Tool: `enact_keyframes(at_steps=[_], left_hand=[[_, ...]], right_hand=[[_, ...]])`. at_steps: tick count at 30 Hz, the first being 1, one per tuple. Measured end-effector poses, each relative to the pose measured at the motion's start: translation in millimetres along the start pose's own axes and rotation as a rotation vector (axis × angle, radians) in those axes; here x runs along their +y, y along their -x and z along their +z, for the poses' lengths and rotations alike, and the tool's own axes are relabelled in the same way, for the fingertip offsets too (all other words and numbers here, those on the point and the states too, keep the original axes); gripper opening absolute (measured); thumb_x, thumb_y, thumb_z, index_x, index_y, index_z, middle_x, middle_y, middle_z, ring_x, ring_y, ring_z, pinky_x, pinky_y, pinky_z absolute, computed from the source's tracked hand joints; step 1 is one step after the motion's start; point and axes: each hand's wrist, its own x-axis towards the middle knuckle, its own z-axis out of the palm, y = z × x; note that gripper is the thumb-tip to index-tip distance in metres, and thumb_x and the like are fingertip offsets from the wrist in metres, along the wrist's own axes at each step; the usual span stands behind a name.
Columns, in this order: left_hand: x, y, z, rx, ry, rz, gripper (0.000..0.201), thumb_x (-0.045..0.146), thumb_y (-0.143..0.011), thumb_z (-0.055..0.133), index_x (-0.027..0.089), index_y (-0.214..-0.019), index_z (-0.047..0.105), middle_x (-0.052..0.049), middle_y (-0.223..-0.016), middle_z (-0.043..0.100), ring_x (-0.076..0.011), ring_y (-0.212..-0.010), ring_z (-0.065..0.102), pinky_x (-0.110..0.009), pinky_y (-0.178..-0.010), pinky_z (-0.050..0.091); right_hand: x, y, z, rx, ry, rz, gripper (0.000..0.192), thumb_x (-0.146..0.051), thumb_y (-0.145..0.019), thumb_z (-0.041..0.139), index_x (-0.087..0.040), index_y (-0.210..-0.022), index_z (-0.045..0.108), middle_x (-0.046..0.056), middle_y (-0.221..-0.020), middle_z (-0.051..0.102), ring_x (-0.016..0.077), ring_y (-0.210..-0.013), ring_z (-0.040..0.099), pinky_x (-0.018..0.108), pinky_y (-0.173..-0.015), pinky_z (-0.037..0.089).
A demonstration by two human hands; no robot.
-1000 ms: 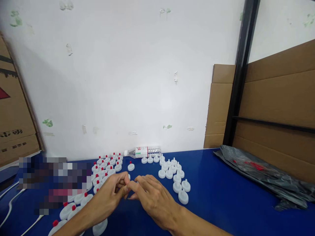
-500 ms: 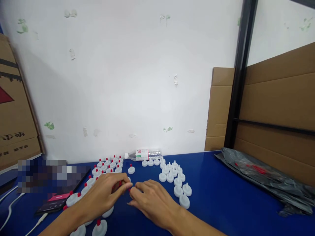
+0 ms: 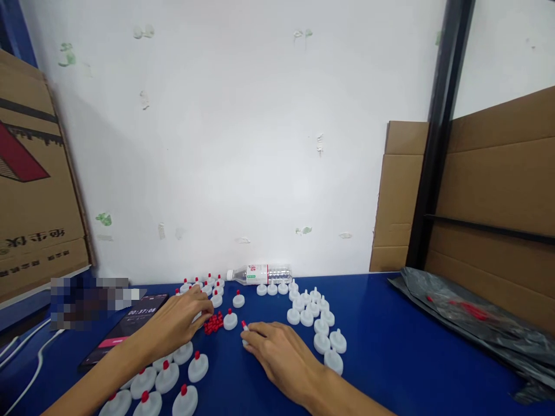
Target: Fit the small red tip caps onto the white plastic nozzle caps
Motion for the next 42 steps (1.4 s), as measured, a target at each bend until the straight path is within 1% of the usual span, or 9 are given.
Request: enact_keyframes(at_steps=[5, 12, 18, 22, 27, 31, 35, 38, 42], left_hand=[[6, 2, 1.5, -0.027, 0.034, 0.001, 0.025, 0.009, -0.095, 0.05, 0.021, -0.089, 0.071, -0.006, -0.093, 0.069, -0.0253, -0.096, 0.059, -0.033, -0.074, 0.041], [9, 3, -5.4, -0.091, 0.018, -0.053, 0.022, 0.011, -0.095, 0.052, 0.02, -0.087, 0.07, -0.008, -0.096, 0.069, -0.0277, -0.101, 0.06, -0.034, -0.076, 0.043], [5, 6, -4.0, -0.081, 0.072, -0.08, 0.017, 0.012, -0.092, 0.056, 0.022, -0.089, 0.07, -0.007, -0.098, 0.069, -0.0286, -0.104, 0.06, -0.035, -0.078, 0.045], [4, 6, 0.0, -0.095, 0.09, -0.085, 0.017, 0.012, -0.09, 0.058, 0.022, -0.094, 0.071, -0.008, -0.1, 0.069, -0.0276, -0.103, 0.062, -0.035, -0.08, 0.045], [4, 8, 6.5, -0.101, 0.102, -0.089, 0.01, 0.019, -0.09, 0.062, 0.022, -0.092, 0.071, -0.008, -0.101, 0.068, -0.0271, -0.1, 0.064, -0.034, -0.082, 0.045], [6, 8, 7.1, -0.112, 0.111, -0.106, 0.005, 0.025, -0.088, 0.066, 0.023, -0.086, 0.07, -0.007, -0.1, 0.068, -0.0262, -0.092, 0.065, -0.033, -0.077, 0.044], [9, 7, 5.8, -0.134, 0.135, -0.116, 0.004, 0.022, -0.086, 0.067, 0.024, -0.084, 0.069, -0.005, -0.1, 0.069, -0.0236, -0.093, 0.065, -0.031, -0.076, 0.044], [11, 7, 5.0, -0.137, 0.135, -0.106, 0.006, 0.021, -0.086, 0.065, 0.024, -0.084, 0.07, -0.004, -0.099, 0.069, -0.0228, -0.094, 0.066, -0.03, -0.076, 0.044], [12, 7, 4.3, -0.13, 0.128, -0.095, 0.01, 0.019, -0.087, 0.063, 0.024, -0.085, 0.071, -0.004, -0.099, 0.07, -0.0231, -0.095, 0.066, -0.03, -0.076, 0.044]], right_hand=[[-2, 3, 0, -0.005, 0.021, -0.016, 0.028, -0.022, -0.103, 0.049, -0.022, -0.128, 0.063, 0.006, -0.134, 0.067, 0.0257, -0.11, 0.07, 0.035, -0.098, 0.054], [-7, 4, -9, -0.043, 0.051, 0.035, 0.038, -0.032, -0.103, 0.054, -0.024, -0.14, 0.054, 0.013, -0.152, 0.049, 0.0319, -0.133, 0.054, 0.046, -0.109, 0.047], [-12, 2, -6, 0.004, 0.037, 0.089, 0.018, -0.028, -0.102, 0.052, -0.023, -0.113, 0.065, 0.006, -0.11, 0.067, 0.0247, -0.104, 0.065, 0.045, -0.1, 0.052], [-10, 5, 1, -0.015, 0.094, 0.042, 0.033, -0.033, -0.101, 0.056, -0.024, -0.132, 0.06, 0.008, -0.122, 0.065, 0.0284, -0.115, 0.062, 0.048, -0.105, 0.047], [2, 0, -6, 0.085, 0.175, 0.016, 0.019, -0.025, -0.102, 0.052, -0.025, -0.111, 0.068, 0.005, -0.118, 0.067, 0.0242, -0.116, 0.06, 0.045, -0.109, 0.041], [23, -2, -9, 0.178, 0.397, 0.154, 0.021, -0.027, -0.102, 0.051, -0.023, -0.105, 0.072, 0.01, -0.121, 0.069, 0.0306, -0.128, 0.055, 0.054, -0.115, 0.031], [36, 4, -3, 0.074, 0.561, 0.29, 0.024, -0.031, -0.101, 0.053, -0.019, -0.098, 0.073, 0.014, -0.104, 0.074, 0.0357, -0.12, 0.061, 0.062, -0.113, 0.028], [35, 6, 2, 0.021, 0.515, 0.254, 0.021, -0.027, -0.101, 0.051, -0.02, -0.098, 0.072, 0.01, -0.096, 0.075, 0.0333, -0.117, 0.062, 0.061, -0.114, 0.027], [31, 6, 0, 0.064, 0.529, 0.23, 0.018, -0.025, -0.097, 0.054, -0.019, -0.103, 0.07, 0.013, -0.1, 0.074, 0.036, -0.119, 0.06, 0.064, -0.113, 0.026]])
